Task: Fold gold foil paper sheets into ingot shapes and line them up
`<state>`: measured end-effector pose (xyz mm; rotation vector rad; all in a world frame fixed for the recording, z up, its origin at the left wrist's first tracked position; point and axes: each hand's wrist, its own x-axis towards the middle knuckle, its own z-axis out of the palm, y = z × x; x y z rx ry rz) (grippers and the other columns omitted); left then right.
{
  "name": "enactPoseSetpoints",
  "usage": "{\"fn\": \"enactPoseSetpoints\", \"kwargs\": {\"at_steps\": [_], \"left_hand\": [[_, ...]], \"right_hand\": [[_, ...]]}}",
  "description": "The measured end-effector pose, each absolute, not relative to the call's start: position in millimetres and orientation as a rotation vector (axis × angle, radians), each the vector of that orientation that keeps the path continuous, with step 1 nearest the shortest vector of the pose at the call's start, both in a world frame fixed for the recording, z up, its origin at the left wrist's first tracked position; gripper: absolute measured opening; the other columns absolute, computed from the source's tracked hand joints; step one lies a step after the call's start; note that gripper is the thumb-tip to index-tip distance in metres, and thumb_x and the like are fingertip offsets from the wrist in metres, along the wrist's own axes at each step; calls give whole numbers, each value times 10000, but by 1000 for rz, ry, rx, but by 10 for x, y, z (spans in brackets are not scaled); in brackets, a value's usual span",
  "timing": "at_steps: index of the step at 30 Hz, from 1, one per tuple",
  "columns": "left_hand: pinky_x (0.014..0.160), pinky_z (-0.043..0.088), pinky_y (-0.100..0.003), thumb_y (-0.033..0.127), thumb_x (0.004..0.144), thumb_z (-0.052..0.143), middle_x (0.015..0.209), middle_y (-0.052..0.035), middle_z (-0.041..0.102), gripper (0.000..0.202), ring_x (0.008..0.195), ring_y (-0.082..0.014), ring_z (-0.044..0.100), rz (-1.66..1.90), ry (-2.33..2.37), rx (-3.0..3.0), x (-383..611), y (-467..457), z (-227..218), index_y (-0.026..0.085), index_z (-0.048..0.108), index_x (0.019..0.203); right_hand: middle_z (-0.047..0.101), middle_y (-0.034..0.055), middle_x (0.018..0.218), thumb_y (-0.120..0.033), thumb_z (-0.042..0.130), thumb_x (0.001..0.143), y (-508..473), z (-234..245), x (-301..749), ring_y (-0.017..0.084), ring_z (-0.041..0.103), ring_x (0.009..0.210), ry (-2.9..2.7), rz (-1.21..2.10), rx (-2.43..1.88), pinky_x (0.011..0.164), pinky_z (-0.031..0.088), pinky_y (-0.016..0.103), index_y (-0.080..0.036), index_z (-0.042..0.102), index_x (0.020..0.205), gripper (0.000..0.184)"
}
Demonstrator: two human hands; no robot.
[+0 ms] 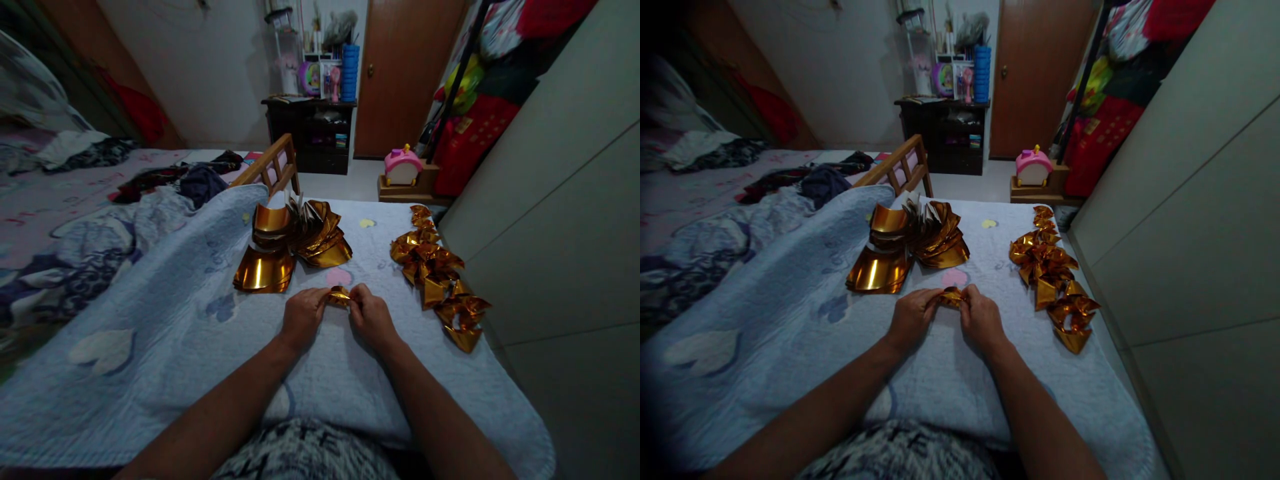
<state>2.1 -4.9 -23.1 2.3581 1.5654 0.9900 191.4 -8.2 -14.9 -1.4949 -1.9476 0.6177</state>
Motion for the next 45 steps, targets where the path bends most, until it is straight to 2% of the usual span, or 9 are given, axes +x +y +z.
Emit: {"fn": "enactPoseSetpoints", "kwargs": {"at_steps": [8, 14, 17, 21, 24, 28, 33, 40, 45], "left_hand": [[857, 549, -352, 165, 919, 567, 966, -79, 771, 193, 904, -222, 707, 1025, 1483, 2199, 25, -51, -164, 186, 734, 1013], [773, 498, -295, 285, 934, 563, 859, -60, 715, 208, 830, -192, 664, 1023, 1330, 1965, -18, -43, -30, 172, 731, 888], [688, 463, -263, 341, 943, 554, 818, -38, 685, 268, 734, -160, 621, 1026, 1253, 1778, -44, -58, -10, 154, 721, 1039], [610, 395, -234, 373, 919, 583, 682, 19, 585, 347, 621, -124, 518, 1026, 1143, 1625, -56, -73, -20, 153, 691, 1165], [590, 386, -228, 398, 896, 621, 713, -1, 611, 305, 616, -116, 504, 1029, 1099, 1522, -48, -60, -6, 151, 728, 1039], [531, 357, -218, 435, 867, 663, 630, 2, 587, 299, 550, -100, 468, 1009, 1084, 1378, -35, -18, 32, 145, 730, 843], [462, 295, -192, 495, 767, 761, 538, 31, 546, 357, 473, -73, 418, 986, 1064, 1131, -46, 35, 12, 143, 697, 785], [497, 377, -181, 386, 626, 898, 640, 8, 639, 408, 508, -64, 508, 944, 848, 853, -97, 47, -55, 119, 713, 873], [551, 446, -204, 329, 586, 932, 669, -8, 673, 467, 531, -77, 556, 928, 765, 787, -113, 44, -67, 119, 730, 950]], "right_hand": [[605, -1, 674, -215, 480, 847, -85, -77, 1950, 163, 552, 588, -1878, 720, -1447, 603, 356, 262, -213, 555, 870, 78], [543, -21, 626, -290, 498, 852, -81, 14, 1981, 143, 507, 593, -1716, 899, -1338, 588, 350, 253, -201, 562, 771, 136], [517, -35, 611, -314, 508, 832, -75, 34, 1993, 132, 476, 578, -1612, 1048, -1310, 562, 340, 247, -195, 575, 771, 149], [478, -86, 529, -324, 513, 805, -67, 31, 2006, 116, 405, 474, -1458, 1318, -1284, 483, 281, 229, -201, 589, 956, 210], [491, -92, 510, -345, 520, 820, -60, 26, 2014, 107, 405, 447, -1412, 1439, -1235, 468, 276, 217, -204, 588, 982, 226], [456, -91, 494, -447, 543, 871, -49, 23, 2030, 92, 369, 434, -1389, 1532, -1129, 454, 253, 212, -203, 586, 883, 248], [496, -73, 578, -472, 667, 821, -54, 0, 2073, 78, 380, 471, -1273, 1663, -1019, 468, 275, 205, -204, 587, 859, 283], [628, -25, 733, -401, 818, 670, -66, 54, 2117, 91, 481, 547, -1129, 1848, -911, 526, 371, 221, -203, 621, 910, 368], [644, -13, 712, -450, 817, 680, -64, 68, 2111, 107, 507, 562, -1065, 1806, -923, 561, 399, 239, -208, 633, 881, 364]]}}
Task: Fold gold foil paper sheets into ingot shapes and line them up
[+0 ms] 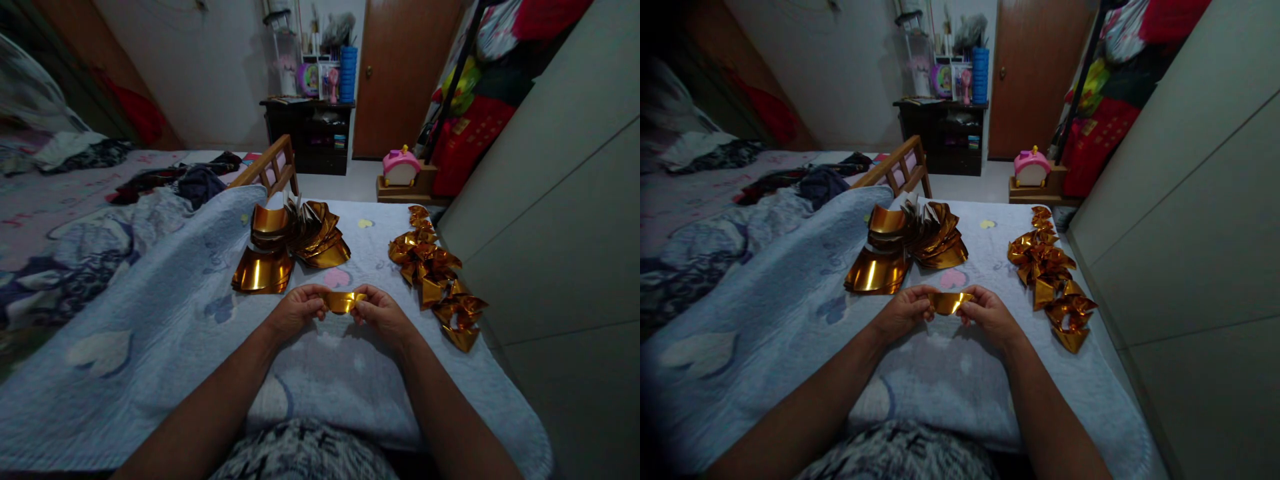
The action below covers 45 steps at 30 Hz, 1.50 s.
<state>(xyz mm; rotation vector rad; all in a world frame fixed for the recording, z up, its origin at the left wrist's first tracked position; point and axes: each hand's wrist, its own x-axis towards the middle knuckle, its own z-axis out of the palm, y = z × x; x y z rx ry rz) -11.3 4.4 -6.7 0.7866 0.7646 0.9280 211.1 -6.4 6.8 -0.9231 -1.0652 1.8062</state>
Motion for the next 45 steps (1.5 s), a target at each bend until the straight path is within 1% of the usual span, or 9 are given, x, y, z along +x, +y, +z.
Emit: {"fn": "enactPoseSetpoints", "kwargs": {"at_steps": [8, 14, 17, 20, 23, 27, 33, 39, 45], "left_hand": [[560, 448, -203, 326, 649, 897, 739, -29, 702, 409, 547, -75, 569, 967, 792, 811, -97, 62, -132, 116, 722, 952], [549, 431, -183, 364, 642, 902, 661, 12, 647, 393, 526, -65, 542, 969, 794, 823, -89, 63, -132, 133, 684, 872], [571, 427, -183, 381, 626, 909, 679, 16, 632, 394, 569, -71, 538, 992, 808, 835, -82, 53, -123, 145, 686, 850], [620, 434, -200, 390, 648, 894, 758, -1, 637, 366, 649, -90, 549, 1010, 832, 888, -82, 38, -107, 154, 702, 852], [642, 429, -216, 408, 659, 884, 813, -22, 639, 355, 694, -108, 545, 1000, 828, 944, -88, 25, -86, 147, 713, 827], [607, 383, -202, 400, 659, 889, 718, -1, 603, 347, 641, -96, 494, 982, 841, 939, -92, 16, -76, 141, 705, 798], [585, 354, -186, 380, 622, 920, 669, 18, 594, 370, 600, -74, 475, 993, 809, 837, -93, 28, -122, 141, 683, 776], [606, 373, -194, 384, 609, 930, 669, 12, 600, 379, 605, -79, 493, 1007, 780, 790, -96, 43, -127, 139, 693, 777], [595, 356, -199, 364, 663, 900, 674, 8, 605, 340, 604, -82, 492, 1009, 778, 836, -88, 39, -135, 136, 685, 794]], "right_hand": [[648, -12, 696, -479, 823, 684, -54, 39, 2067, 102, 513, 555, -1037, 1803, -939, 544, 392, 222, -208, 614, 869, 389], [602, -27, 708, -439, 810, 709, -45, 0, 2059, 98, 490, 571, -1043, 1730, -955, 532, 381, 215, -211, 615, 870, 340], [596, -23, 753, -416, 793, 719, -43, -36, 2068, 105, 478, 593, -1071, 1679, -981, 553, 386, 231, -217, 635, 877, 299], [613, -15, 790, -391, 770, 749, -46, -42, 2080, 112, 505, 638, -1087, 1688, -952, 606, 406, 243, -214, 659, 896, 255], [614, -17, 770, -366, 766, 762, -49, -35, 2088, 108, 496, 638, -1090, 1706, -936, 617, 394, 241, -202, 673, 873, 219], [619, -19, 746, -360, 793, 740, -42, -54, 2092, 108, 482, 629, -1067, 1729, -929, 605, 378, 239, -197, 679, 847, 226], [601, -27, 680, -374, 845, 694, -32, -98, 2092, 102, 457, 590, -1012, 1760, -912, 561, 339, 234, -205, 686, 804, 257], [628, -4, 687, -452, 847, 705, -31, -79, 2070, 125, 492, 607, -998, 1782, -874, 587, 379, 264, -204, 698, 790, 301], [611, -23, 684, -442, 871, 675, -33, -83, 2070, 101, 483, 585, -1011, 1774, -923, 577, 360, 244, -196, 668, 779, 335]]}}
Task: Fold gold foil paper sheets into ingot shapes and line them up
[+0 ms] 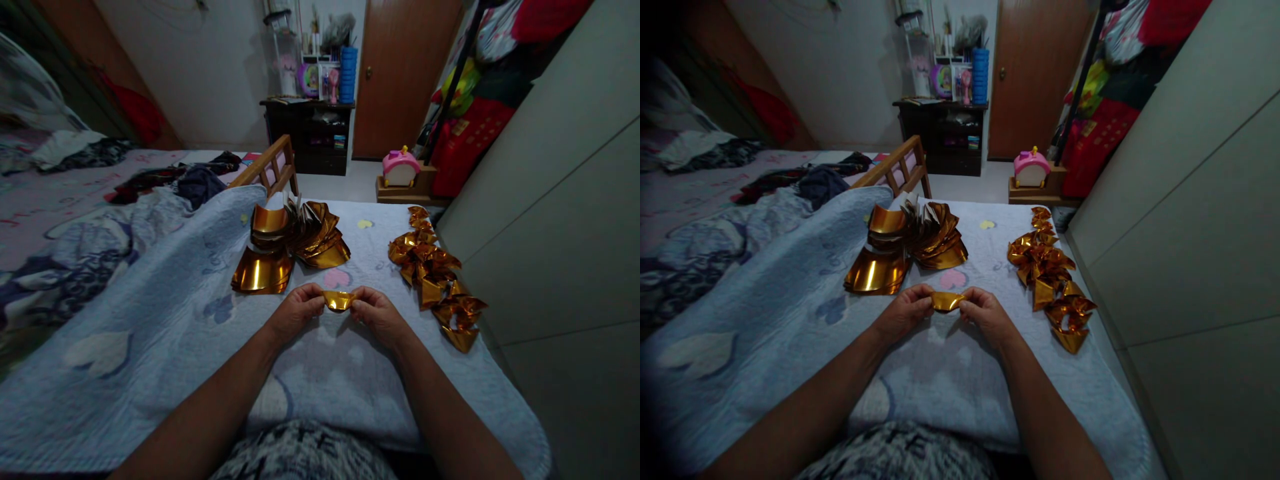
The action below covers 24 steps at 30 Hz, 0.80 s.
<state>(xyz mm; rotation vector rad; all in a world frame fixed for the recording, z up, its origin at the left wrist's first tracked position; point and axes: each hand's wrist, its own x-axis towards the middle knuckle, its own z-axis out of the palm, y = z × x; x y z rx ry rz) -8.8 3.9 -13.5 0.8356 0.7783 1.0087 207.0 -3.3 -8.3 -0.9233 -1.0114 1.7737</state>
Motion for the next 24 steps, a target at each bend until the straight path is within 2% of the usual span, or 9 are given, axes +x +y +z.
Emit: {"fn": "enactPoseSetpoints", "kwargs": {"at_steps": [10, 17, 24], "left_hand": [[614, 383, -221, 408, 648, 899, 679, -9, 655, 380, 613, -107, 549, 996, 781, 914, -81, 38, -135, 144, 673, 803], [588, 357, -209, 399, 666, 889, 627, 16, 628, 364, 579, -93, 516, 999, 843, 948, -72, 35, -121, 158, 631, 752], [628, 409, -227, 437, 690, 873, 679, -9, 653, 378, 618, -111, 563, 995, 764, 905, -79, 54, -177, 150, 642, 775]], "right_hand": [[603, -34, 679, -459, 855, 683, -20, -106, 2054, 99, 473, 572, -1029, 1750, -920, 562, 342, 241, -201, 635, 813, 363], [579, -44, 665, -444, 856, 673, -37, -57, 2022, 94, 457, 572, -1098, 1709, -967, 550, 308, 237, -193, 605, 798, 376], [552, -52, 629, -461, 835, 688, -45, -34, 2015, 93, 424, 544, -1107, 1713, -960, 520, 278, 238, -202, 587, 787, 372]]}}
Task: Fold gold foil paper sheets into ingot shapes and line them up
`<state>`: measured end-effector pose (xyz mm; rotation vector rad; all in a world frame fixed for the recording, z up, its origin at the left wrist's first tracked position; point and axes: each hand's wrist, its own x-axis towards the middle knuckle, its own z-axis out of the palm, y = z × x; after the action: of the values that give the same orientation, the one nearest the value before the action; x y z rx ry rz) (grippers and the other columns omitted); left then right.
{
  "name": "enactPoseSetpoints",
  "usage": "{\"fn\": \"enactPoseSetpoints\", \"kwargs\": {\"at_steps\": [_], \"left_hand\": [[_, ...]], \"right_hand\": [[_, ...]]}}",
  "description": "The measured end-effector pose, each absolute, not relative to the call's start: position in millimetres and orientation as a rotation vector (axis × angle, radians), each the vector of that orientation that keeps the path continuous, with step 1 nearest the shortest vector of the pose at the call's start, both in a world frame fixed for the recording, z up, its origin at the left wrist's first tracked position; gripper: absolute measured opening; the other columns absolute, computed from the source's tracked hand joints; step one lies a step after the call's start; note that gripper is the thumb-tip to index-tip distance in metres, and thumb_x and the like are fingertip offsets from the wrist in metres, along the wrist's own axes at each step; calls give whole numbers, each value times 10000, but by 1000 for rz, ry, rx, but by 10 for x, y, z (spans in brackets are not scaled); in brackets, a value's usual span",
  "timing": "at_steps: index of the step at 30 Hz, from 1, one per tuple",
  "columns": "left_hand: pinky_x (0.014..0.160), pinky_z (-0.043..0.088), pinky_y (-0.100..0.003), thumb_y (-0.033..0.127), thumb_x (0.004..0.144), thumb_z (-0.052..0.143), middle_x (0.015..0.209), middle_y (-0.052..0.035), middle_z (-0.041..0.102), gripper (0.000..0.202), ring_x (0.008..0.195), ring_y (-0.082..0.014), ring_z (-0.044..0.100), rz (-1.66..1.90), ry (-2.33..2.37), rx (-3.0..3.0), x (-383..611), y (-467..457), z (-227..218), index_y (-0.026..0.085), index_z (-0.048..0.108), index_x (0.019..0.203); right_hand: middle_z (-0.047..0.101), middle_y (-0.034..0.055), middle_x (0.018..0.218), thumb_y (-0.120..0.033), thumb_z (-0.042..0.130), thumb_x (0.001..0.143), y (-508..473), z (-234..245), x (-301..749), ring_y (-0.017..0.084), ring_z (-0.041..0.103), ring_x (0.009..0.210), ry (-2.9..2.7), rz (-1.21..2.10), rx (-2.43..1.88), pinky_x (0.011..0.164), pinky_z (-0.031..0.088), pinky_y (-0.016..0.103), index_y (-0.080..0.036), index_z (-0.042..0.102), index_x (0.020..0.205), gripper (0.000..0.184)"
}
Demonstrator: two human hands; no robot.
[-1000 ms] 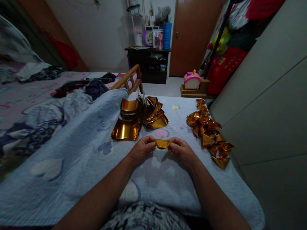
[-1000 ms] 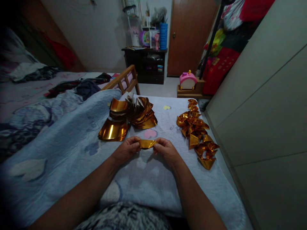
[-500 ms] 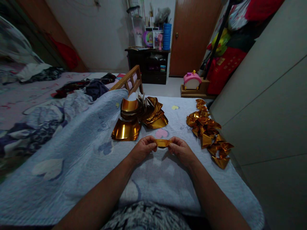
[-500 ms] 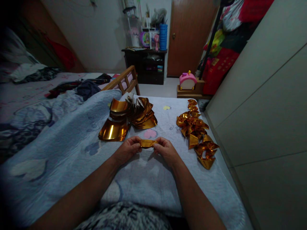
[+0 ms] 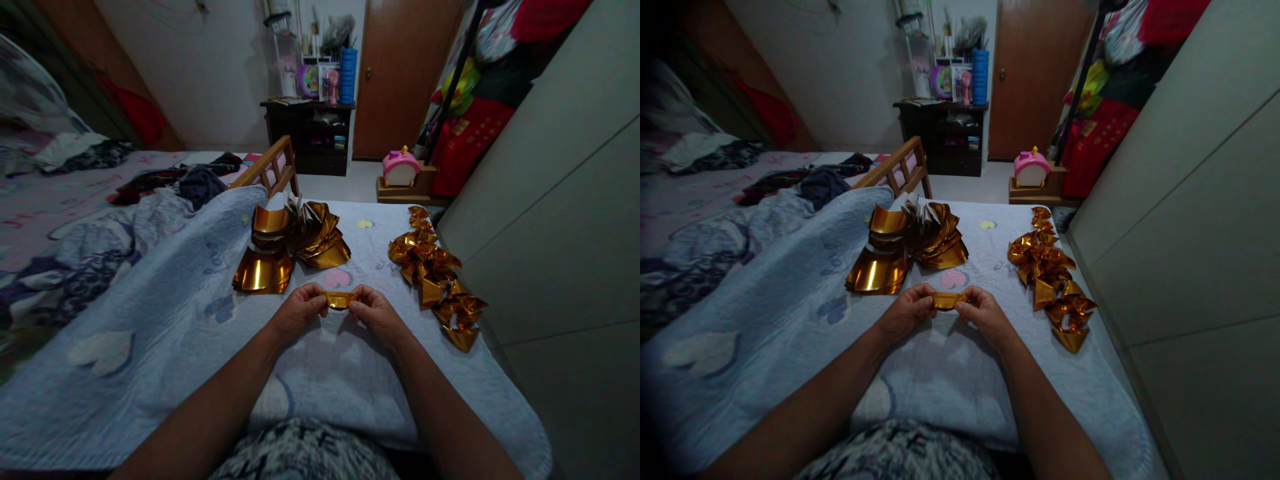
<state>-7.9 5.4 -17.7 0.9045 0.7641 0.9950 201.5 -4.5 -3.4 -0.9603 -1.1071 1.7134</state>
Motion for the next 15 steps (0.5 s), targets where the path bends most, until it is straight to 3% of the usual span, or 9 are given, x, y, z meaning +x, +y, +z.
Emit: {"fn": "enactPoseSetpoints", "kwargs": {"at_steps": [15], "left_hand": [[610, 381, -223, 428, 672, 883, 640, 8, 625, 391, 608, -109, 542, 998, 763, 910, -71, 45, -162, 159, 602, 714]], "right_hand": [[579, -37, 673, -471, 829, 694, -44, -34, 2031, 99, 461, 562, -1100, 1765, -936, 532, 318, 236, -208, 596, 788, 365]]}}
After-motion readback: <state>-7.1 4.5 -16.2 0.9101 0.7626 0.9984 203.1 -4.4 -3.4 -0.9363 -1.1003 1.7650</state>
